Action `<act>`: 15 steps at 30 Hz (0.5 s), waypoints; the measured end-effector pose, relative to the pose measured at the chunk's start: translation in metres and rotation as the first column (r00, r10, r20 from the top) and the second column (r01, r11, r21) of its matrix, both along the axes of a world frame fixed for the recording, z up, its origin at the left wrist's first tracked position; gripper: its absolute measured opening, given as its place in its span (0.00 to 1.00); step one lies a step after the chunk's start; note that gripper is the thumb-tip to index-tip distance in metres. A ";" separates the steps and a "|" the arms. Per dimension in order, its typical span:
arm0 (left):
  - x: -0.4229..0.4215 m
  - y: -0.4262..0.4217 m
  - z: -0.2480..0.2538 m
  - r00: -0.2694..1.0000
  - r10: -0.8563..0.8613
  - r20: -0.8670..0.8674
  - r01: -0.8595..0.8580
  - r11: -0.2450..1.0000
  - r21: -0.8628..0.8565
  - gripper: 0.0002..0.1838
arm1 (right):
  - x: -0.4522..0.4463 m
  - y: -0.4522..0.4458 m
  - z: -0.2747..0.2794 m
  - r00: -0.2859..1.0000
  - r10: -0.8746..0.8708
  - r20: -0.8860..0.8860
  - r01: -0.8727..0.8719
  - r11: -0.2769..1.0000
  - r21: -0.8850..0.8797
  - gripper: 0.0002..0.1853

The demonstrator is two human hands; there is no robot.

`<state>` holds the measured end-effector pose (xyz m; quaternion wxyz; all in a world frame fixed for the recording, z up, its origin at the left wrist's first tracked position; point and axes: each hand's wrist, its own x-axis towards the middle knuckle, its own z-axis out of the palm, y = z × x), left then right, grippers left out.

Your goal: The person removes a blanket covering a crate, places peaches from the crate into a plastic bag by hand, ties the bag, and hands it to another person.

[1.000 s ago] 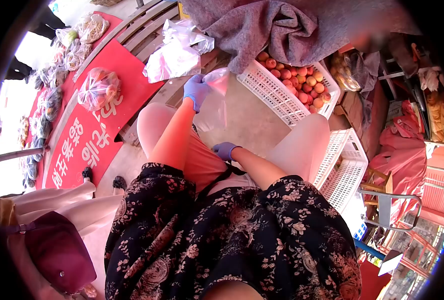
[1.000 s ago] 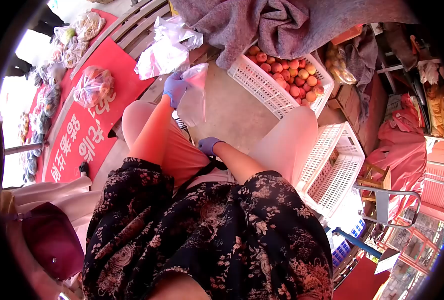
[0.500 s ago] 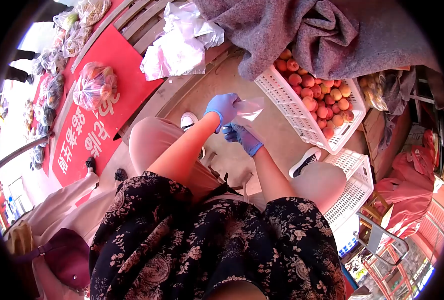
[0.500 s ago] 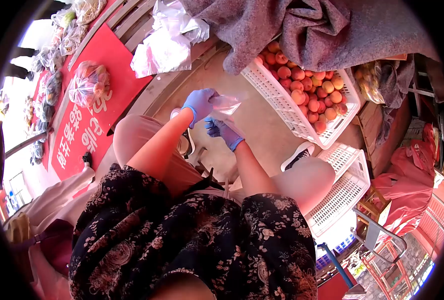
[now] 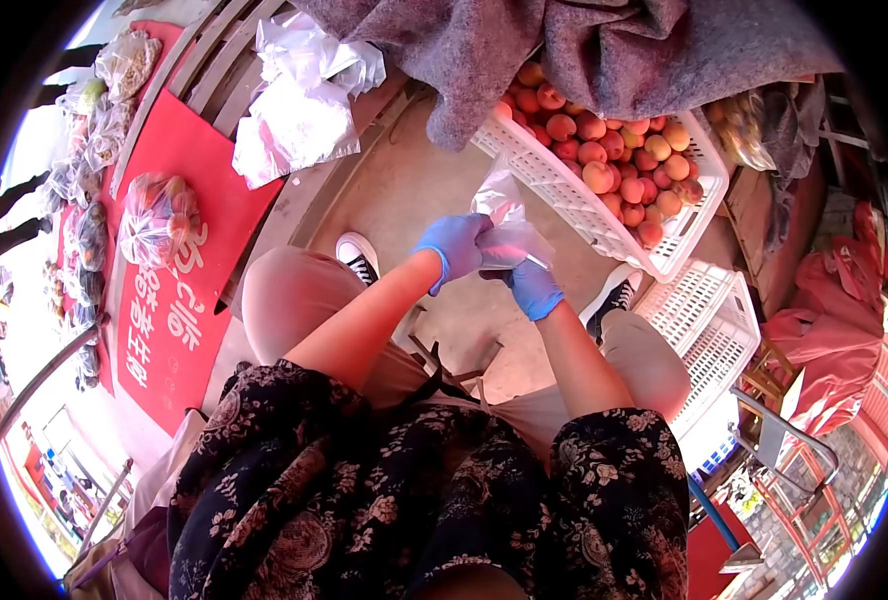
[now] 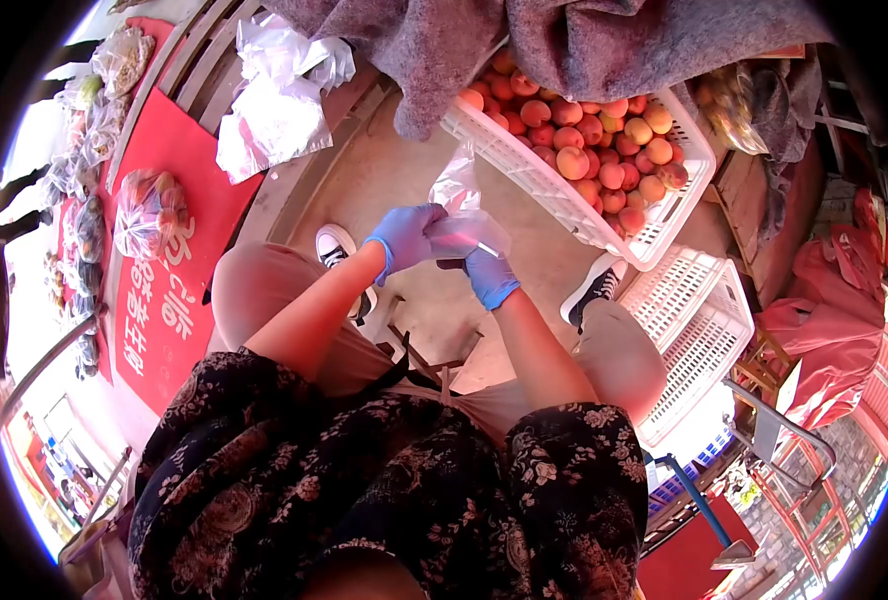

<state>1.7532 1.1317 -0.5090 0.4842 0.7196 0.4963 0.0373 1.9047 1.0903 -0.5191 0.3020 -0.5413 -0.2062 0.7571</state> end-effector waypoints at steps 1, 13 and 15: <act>0.004 0.000 0.007 0.999 0.013 -0.032 -0.013 1.000 -0.003 0.19 | 0.003 -0.006 -0.005 0.996 -0.044 -0.082 0.045 0.999 0.010 0.16; 0.014 0.008 0.019 0.992 0.129 -0.018 -0.125 0.983 0.137 0.14 | 0.005 -0.044 -0.063 0.826 -0.424 -0.371 0.350 0.902 -0.253 0.13; 0.009 0.009 0.016 0.988 0.126 0.087 -0.135 0.986 0.102 0.14 | -0.005 -0.046 -0.067 0.888 -0.379 -0.260 0.307 0.910 -0.277 0.13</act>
